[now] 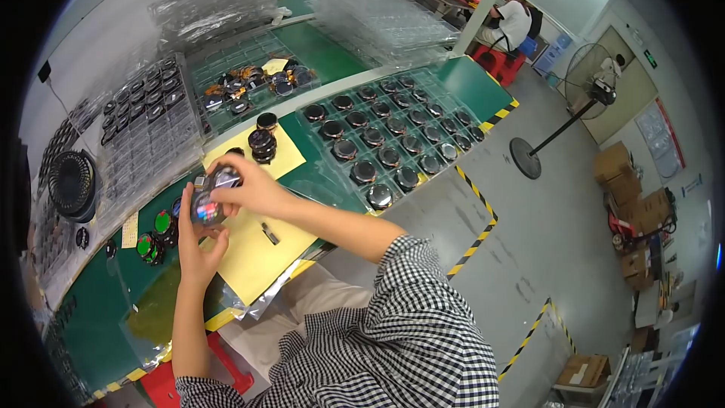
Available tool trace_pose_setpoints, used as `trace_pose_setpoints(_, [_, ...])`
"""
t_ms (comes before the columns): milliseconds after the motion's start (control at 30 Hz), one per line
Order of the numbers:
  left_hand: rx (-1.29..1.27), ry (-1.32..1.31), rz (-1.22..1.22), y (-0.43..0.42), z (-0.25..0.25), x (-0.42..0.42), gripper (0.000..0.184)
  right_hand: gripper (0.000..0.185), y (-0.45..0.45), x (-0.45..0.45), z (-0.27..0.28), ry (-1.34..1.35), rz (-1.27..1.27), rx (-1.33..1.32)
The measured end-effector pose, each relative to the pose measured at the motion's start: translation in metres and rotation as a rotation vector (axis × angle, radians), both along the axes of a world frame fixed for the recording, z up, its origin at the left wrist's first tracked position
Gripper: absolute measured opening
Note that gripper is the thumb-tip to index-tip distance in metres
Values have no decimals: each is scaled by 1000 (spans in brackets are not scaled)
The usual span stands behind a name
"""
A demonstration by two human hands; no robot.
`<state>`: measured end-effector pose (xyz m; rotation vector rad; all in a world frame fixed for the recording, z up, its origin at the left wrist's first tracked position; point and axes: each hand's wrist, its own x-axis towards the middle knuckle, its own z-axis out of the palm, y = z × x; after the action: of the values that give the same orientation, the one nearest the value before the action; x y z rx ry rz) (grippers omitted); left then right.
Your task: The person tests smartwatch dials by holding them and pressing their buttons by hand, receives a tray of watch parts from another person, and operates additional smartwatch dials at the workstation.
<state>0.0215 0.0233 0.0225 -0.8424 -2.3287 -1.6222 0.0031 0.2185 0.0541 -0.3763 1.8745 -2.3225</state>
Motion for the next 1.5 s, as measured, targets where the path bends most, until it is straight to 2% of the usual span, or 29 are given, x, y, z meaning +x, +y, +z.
trace_pose_setpoints(67, [10,-29,-28,-1,-1,0,90,41,34,4,18,37,-135,68])
trace_pose_setpoints(200, [-45,28,-21,-3,-9,-3,85,45,159,-5,23,2,-618,220])
trace_pose_setpoints(367, [-86,55,-37,-2,-14,-3,82,44,410,-7,-47,116,-1287,84])
trace_pose_setpoints(467, [-115,42,-41,0,-13,-3,80,46,503,3,-75,123,-1642,95])
trace_pose_setpoints(567, [-130,11,-62,1,-14,-4,79,45,511,7,-71,28,-1772,112])
trace_pose_setpoints(667, [-134,-17,-71,1,-14,-6,78,46,521,-1,-78,-69,-1779,222])
trace_pose_setpoints(767, [-132,-25,-64,-1,-14,-6,77,44,512,-2,-73,23,-1801,232])
trace_pose_setpoints(867, [-122,-2,-64,-1,-13,-6,75,41,498,-5,-63,105,-1697,157])
trace_pose_setpoints(1000, [-166,72,-71,0,-8,-2,73,33,403,-6,-28,56,-1033,-295])
trace_pose_setpoints(1133, [-197,92,-46,0,-3,1,70,40,256,9,9,-162,-302,-776])
trace_pose_setpoints(1267, [-116,170,-38,-4,-2,0,72,45,131,12,6,-333,-13,-858])
trace_pose_setpoints(1500, [-159,364,73,-17,9,-5,78,41,-14,-1,-24,-521,216,-727])
